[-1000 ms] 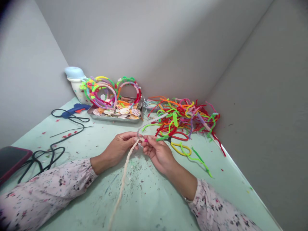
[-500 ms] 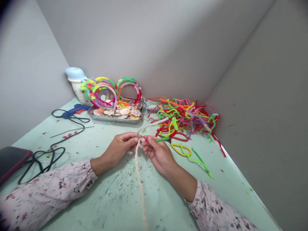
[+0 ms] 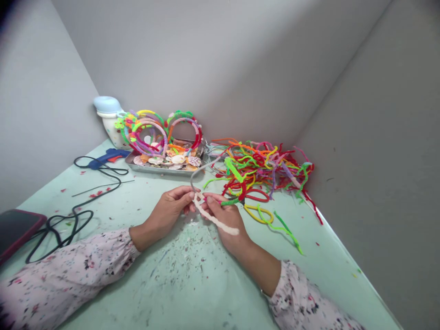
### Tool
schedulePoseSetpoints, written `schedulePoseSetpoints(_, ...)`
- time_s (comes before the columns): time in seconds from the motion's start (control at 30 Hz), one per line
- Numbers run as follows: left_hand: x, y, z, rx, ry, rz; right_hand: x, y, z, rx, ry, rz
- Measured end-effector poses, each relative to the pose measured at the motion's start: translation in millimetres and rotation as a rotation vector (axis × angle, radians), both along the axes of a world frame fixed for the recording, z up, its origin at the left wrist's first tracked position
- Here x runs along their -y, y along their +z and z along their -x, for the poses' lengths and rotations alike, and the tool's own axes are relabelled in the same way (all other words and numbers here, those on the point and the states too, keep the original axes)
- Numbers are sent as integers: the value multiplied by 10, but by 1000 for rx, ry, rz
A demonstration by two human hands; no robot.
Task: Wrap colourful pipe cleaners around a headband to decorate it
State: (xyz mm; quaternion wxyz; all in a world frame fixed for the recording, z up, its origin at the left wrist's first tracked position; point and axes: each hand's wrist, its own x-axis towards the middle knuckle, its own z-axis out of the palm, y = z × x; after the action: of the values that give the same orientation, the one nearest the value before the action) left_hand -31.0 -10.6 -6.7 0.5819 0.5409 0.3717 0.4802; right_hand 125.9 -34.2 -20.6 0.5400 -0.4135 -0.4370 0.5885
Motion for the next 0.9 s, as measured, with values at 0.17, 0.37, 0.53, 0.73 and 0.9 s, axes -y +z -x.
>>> schedulePoseSetpoints(0.17, -3, 1, 0, 6, 5, 20, 40, 71, 3, 233, -57, -98)
schedulePoseSetpoints(0.37, -12, -15, 9, 6, 0, 46, 81, 74, 11, 411, -104, -257)
schedulePoseSetpoints(0.53, -13, 4, 5, -5, -4, 49, 115, 41, 8, 543, -133, -288)
schedulePoseSetpoints(0.73, -3, 8, 4, -20, -16, 54, 135, 31, 2, 680, -189, -439)
schedulePoseSetpoints(0.9, -5, 17, -1, -39, -1, 59, 131, 21, -1, 792, -246, -487)
